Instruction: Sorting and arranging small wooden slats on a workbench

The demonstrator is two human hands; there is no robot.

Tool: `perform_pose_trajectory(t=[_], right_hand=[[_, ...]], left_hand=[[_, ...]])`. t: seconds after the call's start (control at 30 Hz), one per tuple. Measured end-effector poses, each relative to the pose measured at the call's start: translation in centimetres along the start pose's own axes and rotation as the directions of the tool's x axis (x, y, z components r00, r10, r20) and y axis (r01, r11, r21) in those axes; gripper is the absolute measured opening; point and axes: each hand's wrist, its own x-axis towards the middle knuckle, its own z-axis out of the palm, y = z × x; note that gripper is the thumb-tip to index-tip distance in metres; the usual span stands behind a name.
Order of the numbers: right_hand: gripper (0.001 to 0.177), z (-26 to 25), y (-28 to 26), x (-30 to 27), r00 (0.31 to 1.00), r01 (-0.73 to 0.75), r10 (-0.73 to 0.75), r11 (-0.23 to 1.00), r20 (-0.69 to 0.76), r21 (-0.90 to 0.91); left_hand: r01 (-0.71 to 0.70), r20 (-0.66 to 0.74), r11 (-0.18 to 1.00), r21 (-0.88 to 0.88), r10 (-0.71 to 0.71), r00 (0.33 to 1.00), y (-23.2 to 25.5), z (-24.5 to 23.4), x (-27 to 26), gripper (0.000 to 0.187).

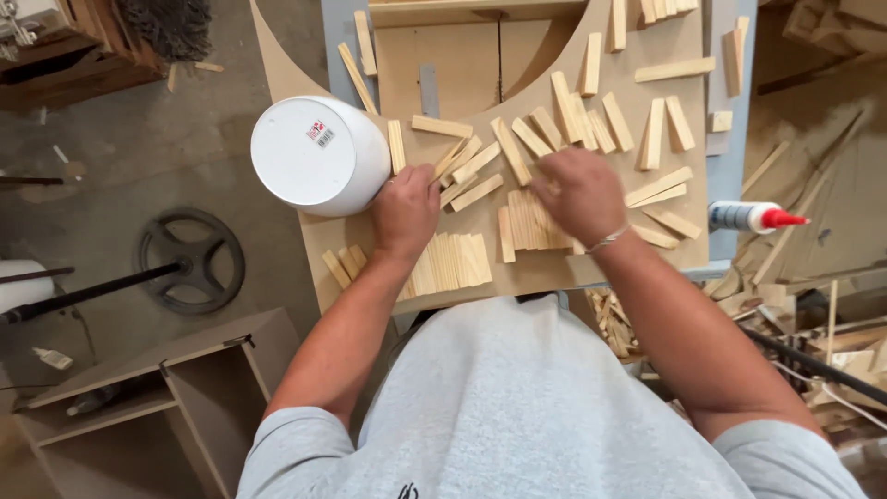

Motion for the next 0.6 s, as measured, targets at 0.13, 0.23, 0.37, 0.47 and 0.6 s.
perform_pose_trajectory(t=[0.13,0.23,0.37,0.47,0.6], right_hand=[[0.019,3.8,-0.4,0.9,0.995,0.032,-0.017,0.988,0.098,-0.154],[0.019,3.9,-0.1,2.0,0.999,-0.050,0.053,0.966,0.004,-0.254],[0.013,3.8,-1.6,3.9,0.986,0.128,-0.146,0.971,-0.075,-0.204],[0.018,4.1,-3.5,5.5,0.936,0.341,-0.346,0.936,-0.056,-0.081],[0.007,6.2,-2.6,6.1,0.888,0.461,-0.461,0.887,-0.002,-0.019]], left_hand=[[0.240,0.192,0.917,-0.318,-0.186,0.964,1.3,-3.0,2.1,0.028],[0.626,0.486,0.614,-0.480,-0.408,0.773,1.3,-4.5,2.4,0.030],[0.740,0.599,0.317,-0.592,-0.441,0.668,1.8,-6.1,1.7,0.028],[0.740,0.565,0.386,-0.551,-0.480,0.671,0.6,-5.1,0.6,0.021],[0.670,0.524,0.713,-0.207,-0.498,0.691,1.9,-7.9,1.7,0.022]])
